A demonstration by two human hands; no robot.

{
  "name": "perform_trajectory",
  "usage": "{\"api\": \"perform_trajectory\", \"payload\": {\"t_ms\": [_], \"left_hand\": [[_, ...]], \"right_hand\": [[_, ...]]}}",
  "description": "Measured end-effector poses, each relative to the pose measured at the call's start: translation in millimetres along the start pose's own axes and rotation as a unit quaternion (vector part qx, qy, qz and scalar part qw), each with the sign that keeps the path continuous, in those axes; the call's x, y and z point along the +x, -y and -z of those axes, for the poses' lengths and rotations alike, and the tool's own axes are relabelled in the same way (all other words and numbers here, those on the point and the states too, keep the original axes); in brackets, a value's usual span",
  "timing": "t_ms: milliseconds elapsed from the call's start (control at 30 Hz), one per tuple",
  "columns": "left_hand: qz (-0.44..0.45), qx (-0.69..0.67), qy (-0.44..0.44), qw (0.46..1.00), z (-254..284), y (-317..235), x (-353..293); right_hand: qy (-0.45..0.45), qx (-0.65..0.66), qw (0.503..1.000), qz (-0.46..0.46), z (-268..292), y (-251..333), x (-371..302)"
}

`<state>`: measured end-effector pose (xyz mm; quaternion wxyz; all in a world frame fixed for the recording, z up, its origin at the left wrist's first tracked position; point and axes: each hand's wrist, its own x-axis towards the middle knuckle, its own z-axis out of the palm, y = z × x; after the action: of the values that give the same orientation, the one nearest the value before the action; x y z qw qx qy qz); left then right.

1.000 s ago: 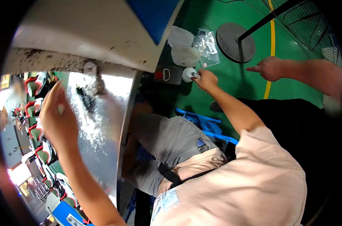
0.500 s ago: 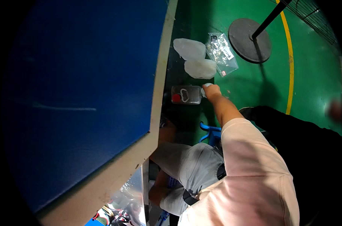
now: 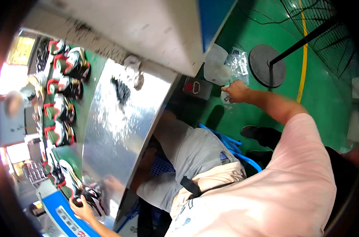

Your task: The person uses a syringe to apply adhesive along the seam between the upper and the midsole of several shoes, then refills the syringe from a larger bottle and cleans the syringe tip with a cloth.

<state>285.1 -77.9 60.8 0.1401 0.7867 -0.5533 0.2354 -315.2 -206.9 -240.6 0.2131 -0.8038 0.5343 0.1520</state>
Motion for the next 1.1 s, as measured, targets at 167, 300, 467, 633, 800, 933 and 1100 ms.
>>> {"api": "perform_trajectory", "payload": {"t_ms": [167, 300, 467, 633, 800, 933, 1100], "left_hand": [[-0.117, -0.113, -0.052, 0.985, -41, -37, -67], [-0.232, -0.561, 0.207, 0.767, -118, -287, -133], [-0.232, -0.7, 0.194, 0.648, -154, -461, -134], [-0.204, -0.784, 0.136, 0.571, -114, -476, -115], [-0.107, -0.795, 0.167, 0.574, -40, -375, -63], [-0.073, -0.775, 0.053, 0.625, -24, -302, -38], [0.045, -0.686, 0.051, 0.725, -57, -231, -30]], "right_hand": [[-0.016, -0.099, 0.995, 0.006, 67, -7, -49], [-0.042, -0.168, 0.985, 0.0, 123, 9, -98], [-0.095, -0.219, 0.97, 0.053, 203, 72, -123], [-0.15, -0.23, 0.955, 0.112, 257, 101, -155], [-0.26, 0.107, 0.943, 0.179, 328, 139, -163], [-0.187, 0.276, 0.924, 0.188, 325, 157, -135], [-0.227, 0.207, 0.885, 0.349, 309, 186, -103]]}}
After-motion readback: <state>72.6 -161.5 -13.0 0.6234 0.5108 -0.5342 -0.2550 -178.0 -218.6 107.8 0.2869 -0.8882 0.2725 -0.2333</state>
